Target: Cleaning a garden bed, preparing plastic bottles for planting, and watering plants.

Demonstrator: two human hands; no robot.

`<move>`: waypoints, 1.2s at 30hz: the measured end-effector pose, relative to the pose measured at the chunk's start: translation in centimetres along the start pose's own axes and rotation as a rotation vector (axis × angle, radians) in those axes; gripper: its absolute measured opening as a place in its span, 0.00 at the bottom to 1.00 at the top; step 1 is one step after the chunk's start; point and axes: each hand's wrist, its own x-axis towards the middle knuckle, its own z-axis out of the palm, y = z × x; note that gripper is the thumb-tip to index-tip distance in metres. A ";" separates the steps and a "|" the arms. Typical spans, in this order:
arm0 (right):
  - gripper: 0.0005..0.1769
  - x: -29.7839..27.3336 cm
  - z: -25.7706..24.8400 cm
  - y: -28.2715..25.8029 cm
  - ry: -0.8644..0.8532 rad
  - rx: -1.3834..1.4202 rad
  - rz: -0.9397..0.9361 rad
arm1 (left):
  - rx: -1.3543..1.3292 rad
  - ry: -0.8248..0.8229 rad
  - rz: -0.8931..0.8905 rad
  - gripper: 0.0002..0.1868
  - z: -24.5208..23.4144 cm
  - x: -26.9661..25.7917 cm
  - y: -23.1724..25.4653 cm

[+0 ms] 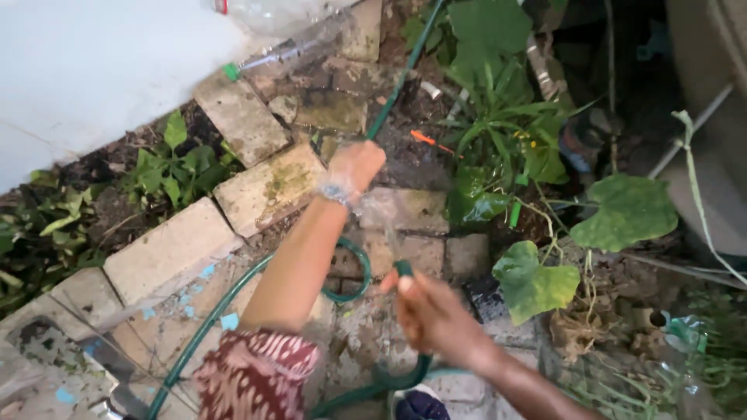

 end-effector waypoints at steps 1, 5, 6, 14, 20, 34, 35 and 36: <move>0.22 1.0 -1.0 0.3 0.090 0.013 0.030 | -0.084 0.102 0.058 0.08 -0.6 -0.9 0.3; 0.21 2.8 -2.3 1.7 0.077 0.326 -0.013 | -0.231 0.175 0.060 0.12 -7.4 -3.9 3.4; 0.21 2.9 -2.1 1.8 0.077 0.380 -0.039 | -0.361 0.129 0.015 0.11 -8.0 -4.2 4.1; 0.18 0.9 1.9 1.6 0.108 0.325 -0.096 | -0.870 0.219 0.112 0.20 -4.6 -1.1 5.6; 0.19 0.8 1.3 3.2 0.092 0.325 -0.188 | -0.883 0.219 -0.114 0.16 -11.8 -3.3 7.4; 0.30 2.1 -4.6 2.8 0.427 0.522 -0.410 | -1.799 -0.401 -0.348 0.36 -3.1 -17.4 14.9; 0.30 2.4 -4.1 2.9 0.454 0.536 -0.400 | -1.799 -0.437 -0.343 0.36 -3.7 -17.6 14.7; 0.29 2.7 -3.7 3.0 0.498 0.633 -0.388 | -1.815 -0.436 -0.379 0.33 -4.4 -17.7 14.5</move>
